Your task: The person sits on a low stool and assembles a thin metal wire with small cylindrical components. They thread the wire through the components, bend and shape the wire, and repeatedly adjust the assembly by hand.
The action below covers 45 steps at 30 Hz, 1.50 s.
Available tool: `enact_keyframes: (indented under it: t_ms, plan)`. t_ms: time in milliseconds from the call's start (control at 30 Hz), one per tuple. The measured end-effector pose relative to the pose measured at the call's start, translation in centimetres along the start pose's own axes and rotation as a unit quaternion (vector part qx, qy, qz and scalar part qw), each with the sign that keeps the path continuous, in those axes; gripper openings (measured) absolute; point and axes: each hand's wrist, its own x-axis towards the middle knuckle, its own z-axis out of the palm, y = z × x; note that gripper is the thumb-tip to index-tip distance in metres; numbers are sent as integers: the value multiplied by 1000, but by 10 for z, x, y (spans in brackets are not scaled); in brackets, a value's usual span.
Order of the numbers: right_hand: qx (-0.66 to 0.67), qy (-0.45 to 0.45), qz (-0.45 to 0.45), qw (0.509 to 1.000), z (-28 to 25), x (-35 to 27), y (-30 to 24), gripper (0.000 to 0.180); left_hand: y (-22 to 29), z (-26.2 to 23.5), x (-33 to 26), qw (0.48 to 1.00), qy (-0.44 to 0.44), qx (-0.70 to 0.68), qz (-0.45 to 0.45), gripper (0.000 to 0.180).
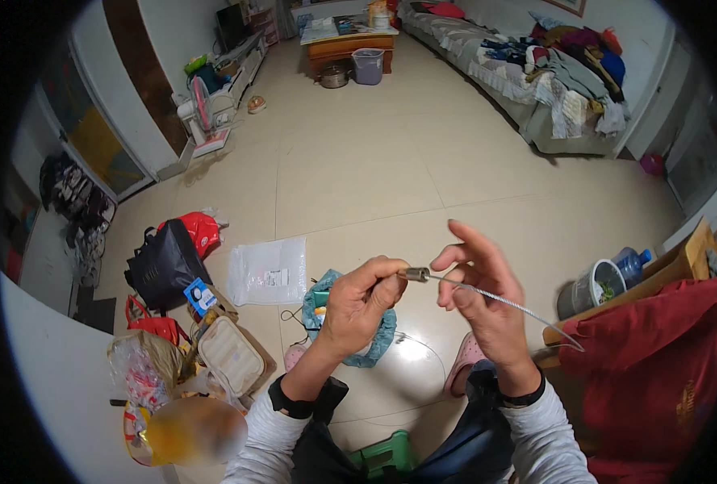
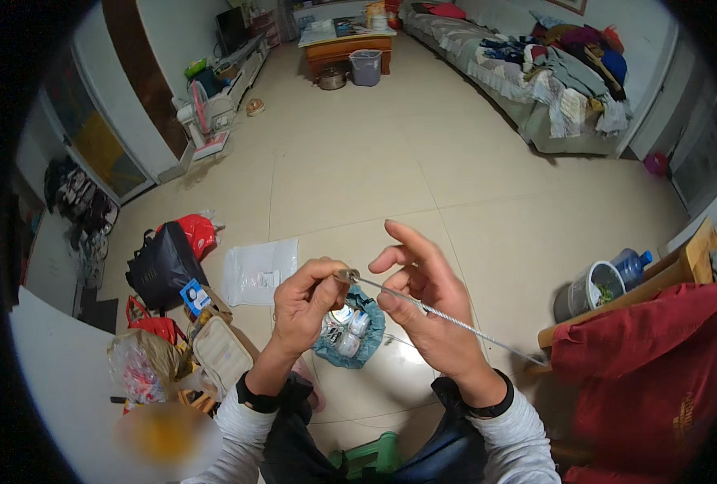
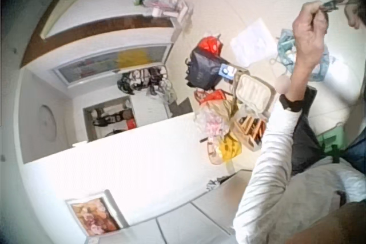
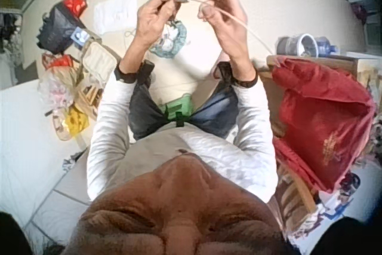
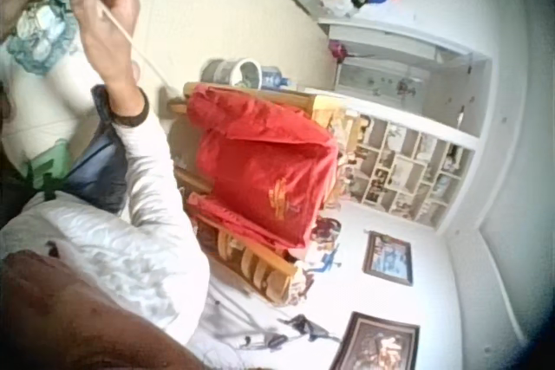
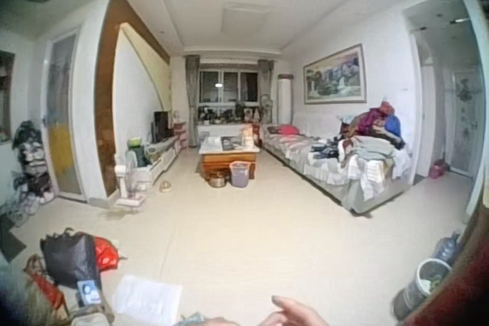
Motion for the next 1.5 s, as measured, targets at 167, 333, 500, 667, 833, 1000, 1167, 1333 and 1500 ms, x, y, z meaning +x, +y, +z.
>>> enact_keyframes:
  t_ms: [167, 333, 500, 667, 833, 1000, 1167, 1333, 1500]
  plan:
    - [-26, 23, -110, 993, -5, 3, 6, 12, -20, 10, 0, 999, -18, -40, -30, 19]
    - [-180, 8, -180, 967, -7, 6, 18, 15, -35, 11, 6, 996, -64, -51, 32, 22]
    - [-200, 12, -231, 952, -1, 7, 16, 27, -42, 9, 23, 983, -73, -164, 42, 20]
    - [-224, -7, -279, 934, -3, 10, 19, 29, -42, 2, 30, 981, -94, -160, 57, 19]
    - [-197, -9, -295, 935, 1, 15, 23, 30, -34, 1, 31, 983, -72, -166, 26, 25]
    - [-177, -4, -263, 948, 6, 15, 22, 27, -35, -1, 30, 986, -89, -128, 58, 24]
    - [-138, 30, -231, 963, 3, 16, 29, 16, -20, -6, 27, 993, -90, 41, 58, 25]
    - [-124, 19, -196, 972, 0, 17, 34, 14, -17, 1, 27, 993, -88, 59, 57, 25]
    - [-154, 13, -207, 966, 1, 15, 35, 14, -17, 5, 25, 994, -81, 59, 54, 24]
